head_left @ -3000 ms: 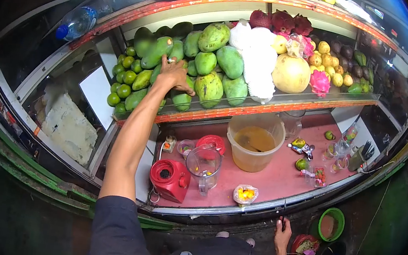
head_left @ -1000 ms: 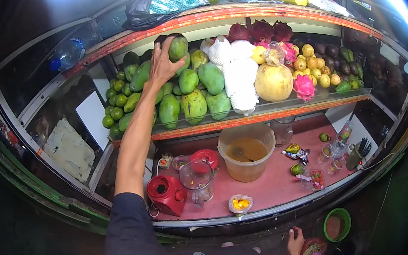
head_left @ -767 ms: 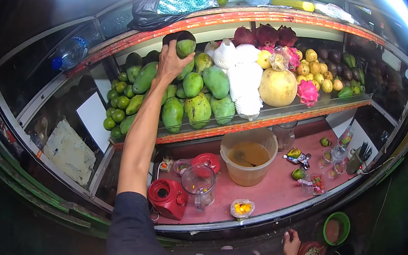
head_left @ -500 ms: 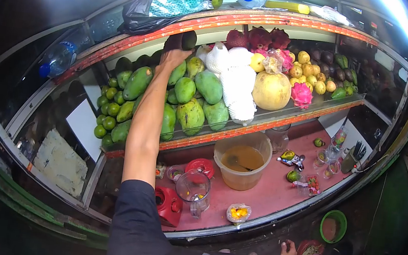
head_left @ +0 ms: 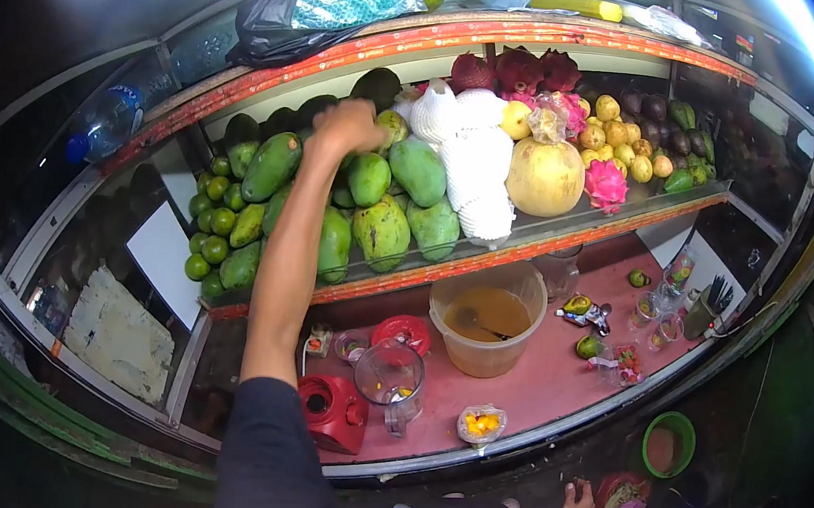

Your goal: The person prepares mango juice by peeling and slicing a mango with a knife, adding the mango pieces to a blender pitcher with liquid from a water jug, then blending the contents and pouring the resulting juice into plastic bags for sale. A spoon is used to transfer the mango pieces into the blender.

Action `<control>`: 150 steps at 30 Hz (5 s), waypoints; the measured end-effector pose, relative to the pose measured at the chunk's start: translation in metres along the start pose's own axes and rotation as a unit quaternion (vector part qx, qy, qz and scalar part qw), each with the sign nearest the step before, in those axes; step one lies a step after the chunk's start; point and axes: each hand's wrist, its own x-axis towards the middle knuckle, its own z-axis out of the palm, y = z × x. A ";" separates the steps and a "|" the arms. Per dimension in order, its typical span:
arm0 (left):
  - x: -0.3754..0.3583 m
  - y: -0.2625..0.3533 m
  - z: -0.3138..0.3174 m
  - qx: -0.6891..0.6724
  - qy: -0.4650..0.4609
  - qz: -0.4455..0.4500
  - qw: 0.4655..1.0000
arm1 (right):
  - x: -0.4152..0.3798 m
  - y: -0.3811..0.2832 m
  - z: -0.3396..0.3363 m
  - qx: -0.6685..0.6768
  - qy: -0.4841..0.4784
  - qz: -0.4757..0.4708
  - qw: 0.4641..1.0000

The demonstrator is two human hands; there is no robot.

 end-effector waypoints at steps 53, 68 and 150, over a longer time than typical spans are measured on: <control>-0.101 0.041 0.084 -0.331 0.239 0.207 0.889 | -0.006 -0.028 0.006 -0.005 -0.067 -0.073 0.995; -0.313 0.158 0.153 -0.834 -0.219 0.097 0.497 | -0.035 -0.256 -0.071 0.046 -0.002 -0.374 0.926; -0.755 0.439 0.032 -0.540 -0.825 -0.088 0.138 | -0.372 0.051 -0.318 -0.278 0.422 -0.074 0.860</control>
